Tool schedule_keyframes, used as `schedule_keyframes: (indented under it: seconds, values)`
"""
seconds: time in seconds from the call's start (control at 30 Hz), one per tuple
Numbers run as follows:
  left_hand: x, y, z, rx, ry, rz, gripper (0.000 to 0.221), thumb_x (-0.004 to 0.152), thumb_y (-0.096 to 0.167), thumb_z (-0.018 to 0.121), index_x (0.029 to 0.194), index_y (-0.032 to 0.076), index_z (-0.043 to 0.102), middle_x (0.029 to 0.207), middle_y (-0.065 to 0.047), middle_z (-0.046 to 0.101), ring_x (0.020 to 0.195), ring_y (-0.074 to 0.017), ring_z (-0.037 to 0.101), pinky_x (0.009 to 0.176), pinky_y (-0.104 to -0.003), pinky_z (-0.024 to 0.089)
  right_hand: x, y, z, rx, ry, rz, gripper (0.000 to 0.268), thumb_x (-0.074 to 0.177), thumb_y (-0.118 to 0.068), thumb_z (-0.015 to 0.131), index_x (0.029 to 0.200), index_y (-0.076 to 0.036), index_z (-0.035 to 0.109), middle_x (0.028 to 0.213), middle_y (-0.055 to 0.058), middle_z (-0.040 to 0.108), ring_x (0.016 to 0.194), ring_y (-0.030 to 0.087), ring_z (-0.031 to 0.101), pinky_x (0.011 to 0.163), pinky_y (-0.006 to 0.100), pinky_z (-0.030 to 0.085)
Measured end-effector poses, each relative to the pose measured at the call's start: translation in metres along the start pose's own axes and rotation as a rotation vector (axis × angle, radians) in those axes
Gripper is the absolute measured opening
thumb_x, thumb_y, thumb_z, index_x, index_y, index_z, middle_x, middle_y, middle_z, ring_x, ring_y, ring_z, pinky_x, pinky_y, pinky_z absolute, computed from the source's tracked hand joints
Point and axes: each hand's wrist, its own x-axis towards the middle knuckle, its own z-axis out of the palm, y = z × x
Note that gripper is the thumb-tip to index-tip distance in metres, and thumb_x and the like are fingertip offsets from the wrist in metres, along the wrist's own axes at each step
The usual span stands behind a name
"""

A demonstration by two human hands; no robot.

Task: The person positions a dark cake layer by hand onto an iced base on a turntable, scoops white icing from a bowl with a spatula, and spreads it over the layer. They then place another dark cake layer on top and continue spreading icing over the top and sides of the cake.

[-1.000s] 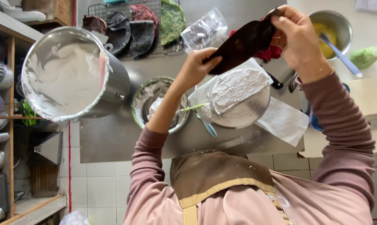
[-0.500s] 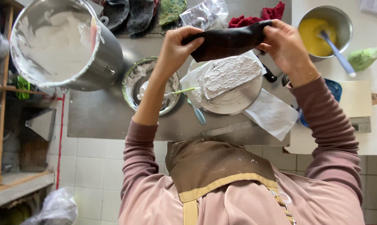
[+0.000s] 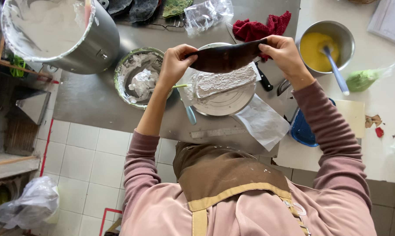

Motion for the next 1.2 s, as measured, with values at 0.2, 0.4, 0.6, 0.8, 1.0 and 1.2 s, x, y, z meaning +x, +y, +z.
schedule_keyframes:
  seconds: [0.2,0.4,0.6,0.8,1.0,1.2]
  values:
    - [-0.011,-0.016,0.013,0.146,0.227,0.044,0.014,0.093,-0.004,0.074,0.105,0.001,0.077,0.093,-0.007,0.079,0.084,-0.0111,0.073,0.077,-0.024,0.059,0.023,0.014,0.001,-0.102,-0.041,-0.206,0.016,0.102,0.001,0.066,0.118,0.002,0.069,0.105,0.003,0.073,0.092,0.005,0.067,0.085,0.019,0.057]
    - [-0.047,-0.033,0.034,0.289,0.237,0.144,0.013,0.089,-0.004,0.075,0.099,0.004,0.078,0.096,-0.008,0.077,0.082,-0.0146,0.073,0.074,-0.027,0.062,0.003,0.034,0.001,-0.424,-0.104,-0.108,0.017,0.099,0.001,0.071,0.116,-0.002,0.074,0.092,0.007,0.069,0.079,0.011,0.058,0.068,0.028,0.047]
    - [-0.083,-0.027,0.046,0.481,0.12,0.236,0.017,0.087,-0.003,0.074,0.103,0.003,0.075,0.098,-0.012,0.072,0.09,-0.0294,0.07,0.078,-0.039,0.055,-0.032,0.037,0.005,-0.513,-0.125,-0.337,0.023,0.088,0.001,0.074,0.11,-0.007,0.078,0.11,0.006,0.074,0.111,0.019,0.064,0.1,0.033,0.05]
    - [-0.095,-0.03,0.05,0.654,0.155,0.339,0.014,0.091,0.001,0.07,0.104,0.007,0.074,0.101,-0.009,0.072,0.098,-0.0305,0.07,0.084,-0.041,0.055,-0.041,0.042,0.003,-0.669,-0.093,-0.45,0.022,0.087,-0.002,0.076,0.107,-0.011,0.078,0.116,-0.002,0.076,0.121,0.019,0.064,0.109,0.037,0.043]
    - [-0.099,-0.044,0.05,0.763,0.137,0.403,0.012,0.093,0.002,0.07,0.103,0.008,0.073,0.103,-0.005,0.073,0.109,-0.0271,0.07,0.112,-0.048,0.047,-0.057,0.049,0.007,-0.828,-0.062,-0.597,0.019,0.088,-0.007,0.078,0.106,-0.013,0.078,0.12,-0.004,0.076,0.125,0.02,0.063,0.111,0.039,0.04]
    - [-0.107,-0.055,0.05,0.816,0.136,0.432,0.017,0.088,0.004,0.075,0.104,0.01,0.073,0.109,-0.002,0.073,0.116,-0.0234,0.068,0.12,-0.047,0.04,-0.073,0.054,0.008,-0.996,-0.041,-0.696,0.018,0.092,-0.012,0.077,0.11,-0.014,0.078,0.129,-0.002,0.075,0.133,0.021,0.06,0.116,0.042,0.039]
